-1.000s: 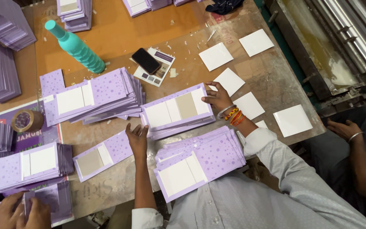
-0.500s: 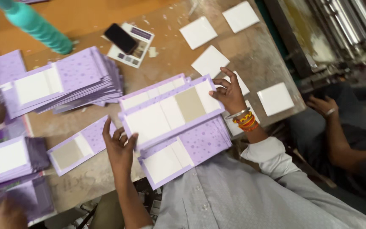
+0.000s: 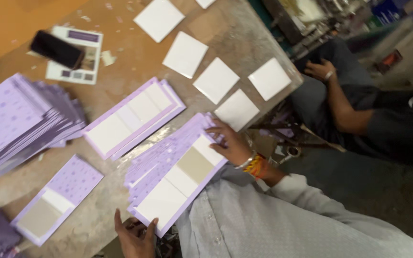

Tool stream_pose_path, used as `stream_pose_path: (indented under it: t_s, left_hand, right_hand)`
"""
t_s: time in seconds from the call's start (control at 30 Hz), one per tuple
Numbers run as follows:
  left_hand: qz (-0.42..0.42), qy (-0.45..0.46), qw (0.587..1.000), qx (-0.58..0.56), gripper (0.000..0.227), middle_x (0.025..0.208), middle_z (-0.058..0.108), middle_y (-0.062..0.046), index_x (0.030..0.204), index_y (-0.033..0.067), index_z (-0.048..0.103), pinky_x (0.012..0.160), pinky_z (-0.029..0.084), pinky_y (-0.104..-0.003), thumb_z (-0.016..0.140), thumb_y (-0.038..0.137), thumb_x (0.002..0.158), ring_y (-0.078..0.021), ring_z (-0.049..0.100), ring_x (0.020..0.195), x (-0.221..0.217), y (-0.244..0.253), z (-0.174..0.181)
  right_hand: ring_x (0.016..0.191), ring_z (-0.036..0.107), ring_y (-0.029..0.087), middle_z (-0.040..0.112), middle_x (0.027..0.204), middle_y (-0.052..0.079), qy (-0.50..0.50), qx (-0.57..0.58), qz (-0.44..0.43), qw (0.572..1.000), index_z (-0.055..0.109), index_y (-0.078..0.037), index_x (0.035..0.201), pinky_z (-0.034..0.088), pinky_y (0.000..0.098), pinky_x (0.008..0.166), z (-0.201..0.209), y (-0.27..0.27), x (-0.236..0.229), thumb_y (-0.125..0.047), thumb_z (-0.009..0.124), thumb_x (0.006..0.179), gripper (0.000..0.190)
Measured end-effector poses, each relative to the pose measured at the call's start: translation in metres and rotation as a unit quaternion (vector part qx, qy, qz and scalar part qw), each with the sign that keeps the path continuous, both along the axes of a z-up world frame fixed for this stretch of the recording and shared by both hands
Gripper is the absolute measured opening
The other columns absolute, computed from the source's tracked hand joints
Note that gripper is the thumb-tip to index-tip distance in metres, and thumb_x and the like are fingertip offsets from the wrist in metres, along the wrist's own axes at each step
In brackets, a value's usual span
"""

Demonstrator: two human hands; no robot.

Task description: The person inserts small white paper sheets into purple patterned paper covers and stacks the completed units on the table. The person repeatedly picks a cover, places a white sheet inside, and sets the assembled unit aside.

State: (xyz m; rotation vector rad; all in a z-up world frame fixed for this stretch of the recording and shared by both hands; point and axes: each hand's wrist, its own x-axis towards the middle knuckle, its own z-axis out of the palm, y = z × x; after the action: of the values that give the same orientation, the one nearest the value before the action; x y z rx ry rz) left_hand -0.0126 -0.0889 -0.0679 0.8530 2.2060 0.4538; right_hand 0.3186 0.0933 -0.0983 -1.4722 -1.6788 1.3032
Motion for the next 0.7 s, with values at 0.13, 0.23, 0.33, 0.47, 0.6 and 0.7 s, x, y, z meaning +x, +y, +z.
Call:
stream_pose_path:
  t_s: [0.13,0.23,0.33,0.47,0.6,0.7]
  left_hand:
    - [-0.071,0.15,0.986,0.003,0.132,0.097,0.06,-0.019,0.158,-0.0003,0.026,0.065,0.054,-0.036,0.102,0.011,0.051,-0.0281,0.061,0.07,-0.02,-0.02,-0.043]
    - [0.02,0.106,0.993,-0.045,0.126,0.091,0.06,-0.018,0.162,-0.0026,0.025,0.065,0.054,-0.035,0.098,0.009,0.059,-0.026,0.061,0.07,-0.044,-0.024,-0.066]
    - [0.029,0.093,0.995,-0.014,0.121,0.091,0.06,-0.016,0.163,-0.0047,0.026,0.066,0.053,-0.033,0.095,0.007,0.065,-0.0238,0.061,0.072,-0.065,-0.029,-0.078]
    - [0.023,0.095,0.994,0.047,0.113,0.09,0.061,-0.014,0.164,-0.0075,0.026,0.067,0.053,-0.031,0.091,0.006,0.072,-0.0208,0.061,0.075,-0.073,-0.027,-0.083]
    - [-0.009,0.107,0.989,0.105,0.106,0.09,0.061,-0.012,0.165,-0.0103,0.027,0.069,0.053,-0.029,0.087,0.005,0.079,-0.0178,0.061,0.078,-0.054,-0.016,-0.067]
    - [-0.033,0.125,0.985,0.113,0.101,0.093,0.061,-0.012,0.164,-0.01,0.029,0.067,0.053,-0.031,0.085,0.004,0.081,-0.0181,0.062,0.083,-0.025,-0.005,-0.051]
  right_hand:
    - [0.107,0.061,0.024,0.06,0.14,0.014,-0.054,0.148,-0.015,0.987,0.055,-0.008,0.139,0.052,0.0375,0.096,-0.011,-0.002,0.007,-0.01,0.079,0.09,0.055]
    - [0.12,0.061,0.027,0.06,0.137,0.013,-0.121,0.22,-0.071,0.965,0.056,-0.011,0.141,0.051,0.0399,0.104,-0.039,0.022,0.054,-0.003,0.072,0.092,0.052]
    - [0.111,0.057,0.031,0.049,0.151,0.014,-0.334,0.178,-0.091,0.921,0.055,-0.012,0.15,0.052,0.0429,0.1,-0.066,0.071,0.164,0.018,0.058,0.077,0.079]
    - [0.143,0.041,0.04,0.027,0.167,0.017,-0.379,0.277,-0.154,0.869,0.054,-0.018,0.156,0.042,0.05,0.12,-0.107,0.12,0.276,0.02,0.061,0.074,0.091]
    - [0.152,0.02,0.041,0.022,0.168,0.015,-0.513,0.246,0.078,0.818,0.054,-0.031,0.152,0.036,0.0581,0.111,-0.136,0.129,0.325,0.007,0.07,0.08,0.082]
    - [0.157,0.013,0.037,0.021,0.173,0.009,-0.559,0.226,0.166,0.78,0.058,-0.035,0.146,0.036,0.061,0.113,-0.129,0.141,0.334,0.0,0.069,0.086,0.07]
